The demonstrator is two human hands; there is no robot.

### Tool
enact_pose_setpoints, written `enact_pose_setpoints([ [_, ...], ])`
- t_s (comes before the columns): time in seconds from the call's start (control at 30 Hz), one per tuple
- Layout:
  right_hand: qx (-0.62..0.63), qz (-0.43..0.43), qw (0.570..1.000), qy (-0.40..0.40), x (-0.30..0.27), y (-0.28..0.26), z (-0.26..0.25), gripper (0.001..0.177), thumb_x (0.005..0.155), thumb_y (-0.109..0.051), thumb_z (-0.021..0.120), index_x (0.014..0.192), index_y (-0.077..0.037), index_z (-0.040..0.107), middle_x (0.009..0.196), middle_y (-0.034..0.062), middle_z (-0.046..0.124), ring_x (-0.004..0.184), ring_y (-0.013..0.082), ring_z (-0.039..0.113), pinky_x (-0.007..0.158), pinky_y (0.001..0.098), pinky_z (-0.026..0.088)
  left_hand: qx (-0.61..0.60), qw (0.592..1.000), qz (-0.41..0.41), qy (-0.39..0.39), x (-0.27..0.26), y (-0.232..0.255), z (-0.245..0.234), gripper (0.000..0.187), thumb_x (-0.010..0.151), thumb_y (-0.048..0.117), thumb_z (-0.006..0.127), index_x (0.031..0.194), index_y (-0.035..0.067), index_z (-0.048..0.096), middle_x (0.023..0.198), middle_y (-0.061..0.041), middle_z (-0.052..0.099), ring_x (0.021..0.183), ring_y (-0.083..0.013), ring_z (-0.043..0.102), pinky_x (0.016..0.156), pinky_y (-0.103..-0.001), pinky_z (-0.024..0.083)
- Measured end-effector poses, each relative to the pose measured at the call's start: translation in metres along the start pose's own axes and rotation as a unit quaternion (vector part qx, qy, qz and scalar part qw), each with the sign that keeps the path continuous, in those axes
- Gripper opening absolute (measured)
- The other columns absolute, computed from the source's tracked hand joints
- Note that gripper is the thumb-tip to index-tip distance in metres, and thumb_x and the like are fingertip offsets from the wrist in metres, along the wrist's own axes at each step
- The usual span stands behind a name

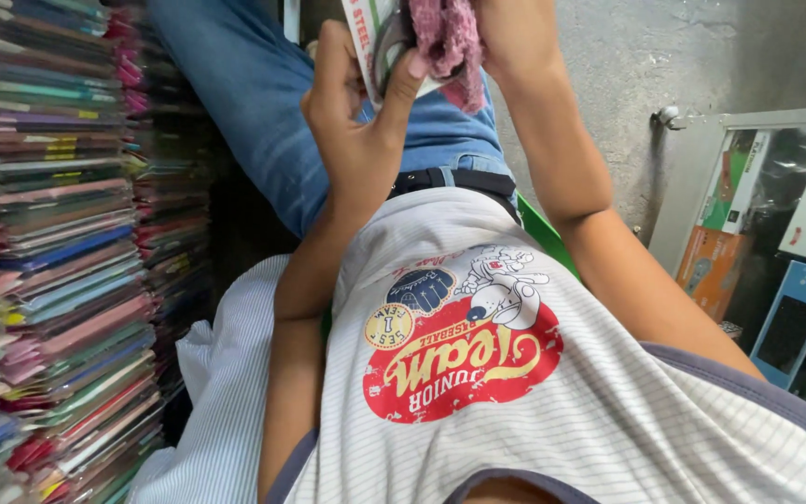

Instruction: Dusting and cleaning various stationary products like scissors and small items with a pink cloth.

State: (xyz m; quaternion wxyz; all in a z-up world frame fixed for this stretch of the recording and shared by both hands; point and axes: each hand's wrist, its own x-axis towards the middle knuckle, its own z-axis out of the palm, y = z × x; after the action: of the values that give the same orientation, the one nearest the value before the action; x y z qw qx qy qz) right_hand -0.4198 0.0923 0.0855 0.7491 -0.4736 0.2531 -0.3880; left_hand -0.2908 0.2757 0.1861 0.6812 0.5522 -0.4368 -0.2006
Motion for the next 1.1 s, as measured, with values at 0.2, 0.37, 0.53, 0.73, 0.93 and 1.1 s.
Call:
enact_pose_setpoints([
  [0.2,0.000,0.046,0.996,-0.076,-0.021,-0.041,0.052,0.008,0.103,-0.003,0.067,0.099,0.003,0.067,0.094,0.0079,0.070,0.084,0.0165,0.068,0.078,0.0370,0.057,-0.149,0.988,-0.035,0.027,0.008,-0.008,-0.003,0.024,0.109,0.014,0.075,0.111,0.002,0.054,0.095,-0.003,0.067,0.083,-0.0043,0.058,0.077,-0.020,0.048],
  [0.37,-0.022,0.040,0.997,-0.068,-0.038,-0.074,0.082,0.010,0.100,-0.002,0.069,0.109,-0.002,0.067,0.103,0.0043,0.071,0.092,0.0129,0.069,0.087,0.0327,0.057,-0.194,0.979,-0.045,0.047,0.002,-0.016,0.010,0.025,0.110,0.013,0.074,0.109,0.000,0.053,0.096,-0.002,0.064,0.087,-0.0052,0.057,0.080,-0.021,0.047],
  [0.53,0.060,-0.074,0.995,-0.034,-0.034,-0.027,0.051,0.012,0.109,-0.006,0.069,0.099,0.001,0.071,0.089,0.0034,0.070,0.078,0.0114,0.065,0.072,0.0296,0.054,-0.043,0.998,-0.029,0.036,-0.003,-0.010,0.007,0.025,0.107,0.015,0.076,0.105,0.001,0.055,0.086,0.001,0.061,0.077,-0.0026,0.052,0.070,-0.018,0.043],
  [0.73,-0.064,0.030,0.996,-0.061,-0.055,-0.088,0.094,0.023,0.097,-0.006,0.073,0.117,-0.005,0.061,0.107,-0.0001,0.068,0.099,0.0099,0.068,0.091,0.0274,0.058,-0.198,0.975,-0.074,0.069,0.003,-0.006,0.004,0.025,0.105,0.016,0.075,0.110,0.001,0.055,0.093,-0.001,0.066,0.080,-0.0043,0.058,0.072,-0.020,0.047],
  [0.93,-0.116,-0.103,0.985,-0.076,-0.061,-0.044,0.068,0.010,0.116,-0.009,0.069,0.113,-0.001,0.067,0.098,0.0016,0.066,0.086,0.0084,0.062,0.080,0.0259,0.053,-0.122,0.989,-0.046,0.066,-0.003,-0.007,0.010,0.023,0.108,0.012,0.074,0.107,0.003,0.054,0.085,0.000,0.063,0.076,-0.0016,0.052,0.068,-0.017,0.041],
  [1.1,-0.110,-0.077,0.985,-0.108,-0.059,-0.082,0.086,0.020,0.104,-0.012,0.073,0.118,-0.003,0.061,0.108,-0.0024,0.065,0.099,0.0076,0.061,0.092,0.0253,0.053,-0.177,0.981,-0.056,0.050,0.006,-0.012,0.003,0.025,0.109,0.013,0.073,0.102,0.002,0.052,0.085,0.000,0.062,0.075,-0.0018,0.051,0.067,-0.018,0.042],
])
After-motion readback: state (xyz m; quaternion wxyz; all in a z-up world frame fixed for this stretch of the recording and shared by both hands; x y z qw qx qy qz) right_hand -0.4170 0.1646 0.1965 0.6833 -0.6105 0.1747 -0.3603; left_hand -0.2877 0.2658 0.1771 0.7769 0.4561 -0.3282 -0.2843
